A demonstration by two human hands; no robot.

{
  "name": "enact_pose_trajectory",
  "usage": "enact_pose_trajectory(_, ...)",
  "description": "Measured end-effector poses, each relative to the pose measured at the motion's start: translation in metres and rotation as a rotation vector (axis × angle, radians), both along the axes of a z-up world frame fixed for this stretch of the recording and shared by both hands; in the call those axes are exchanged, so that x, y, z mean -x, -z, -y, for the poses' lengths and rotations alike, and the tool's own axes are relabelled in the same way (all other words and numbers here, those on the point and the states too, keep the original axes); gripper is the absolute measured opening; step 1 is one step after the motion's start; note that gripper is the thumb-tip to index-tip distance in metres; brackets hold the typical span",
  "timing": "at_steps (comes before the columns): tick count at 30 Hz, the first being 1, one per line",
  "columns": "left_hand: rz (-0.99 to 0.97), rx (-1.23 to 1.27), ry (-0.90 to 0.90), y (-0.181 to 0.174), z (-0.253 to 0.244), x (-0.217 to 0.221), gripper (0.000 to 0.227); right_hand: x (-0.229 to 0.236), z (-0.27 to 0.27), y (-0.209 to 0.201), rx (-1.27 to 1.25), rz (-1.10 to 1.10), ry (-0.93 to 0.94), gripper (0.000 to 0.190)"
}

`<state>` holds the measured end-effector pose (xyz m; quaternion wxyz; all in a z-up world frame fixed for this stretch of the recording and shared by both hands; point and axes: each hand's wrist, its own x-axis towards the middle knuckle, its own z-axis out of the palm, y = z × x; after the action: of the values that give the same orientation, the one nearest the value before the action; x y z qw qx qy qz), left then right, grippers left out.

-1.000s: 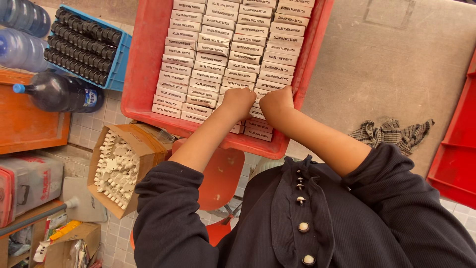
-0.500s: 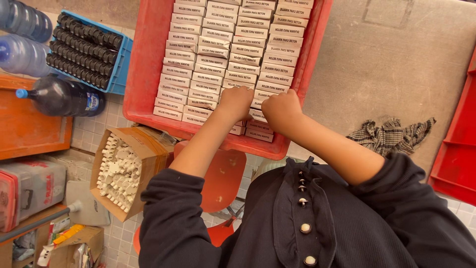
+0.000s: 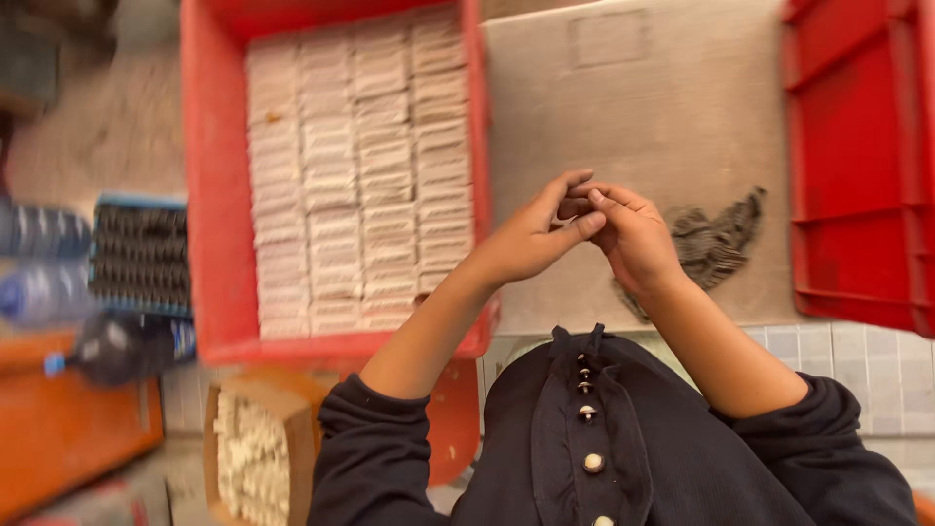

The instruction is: The person sorts boxes by hand, moving them between crates and wiping a box with a cloth on a table.

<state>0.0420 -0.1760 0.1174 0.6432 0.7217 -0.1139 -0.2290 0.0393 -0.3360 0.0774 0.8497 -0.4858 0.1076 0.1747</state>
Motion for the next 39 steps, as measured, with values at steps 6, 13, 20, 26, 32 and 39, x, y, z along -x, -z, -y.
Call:
enact_pose_trajectory(6,-0.151,0.132,0.270,-0.008,0.119,-0.038,0.079,-0.001,0.142,-0.006,-0.355,-0.043,0.146,0.045)
enact_pose_trajectory(13,-0.253,0.315,0.403,0.011,0.328,-0.077,0.078,-0.004,0.342,-0.016,-0.586,-0.065,0.367,0.052)
enact_pose_trajectory(20,-0.503,-0.161,0.368,0.051,0.508,-0.142,0.103,-0.041,0.486,0.048,-0.187,-0.548,0.432,0.062)
enact_pose_trajectory(26,-0.531,-0.788,0.247,0.080,0.554,-0.149,0.123,-0.091,0.508,0.099,0.080,-0.815,0.246,0.073)
enact_pose_trajectory(32,-0.634,-0.847,0.182,0.092,0.555,-0.151,0.122,-0.110,0.484,0.108,0.185,-0.857,0.109,0.074)
enact_pose_trajectory(39,-0.468,-0.605,0.200,0.076,0.546,-0.164,0.101,-0.114,0.492,0.067,0.211,-0.766,0.338,0.026)
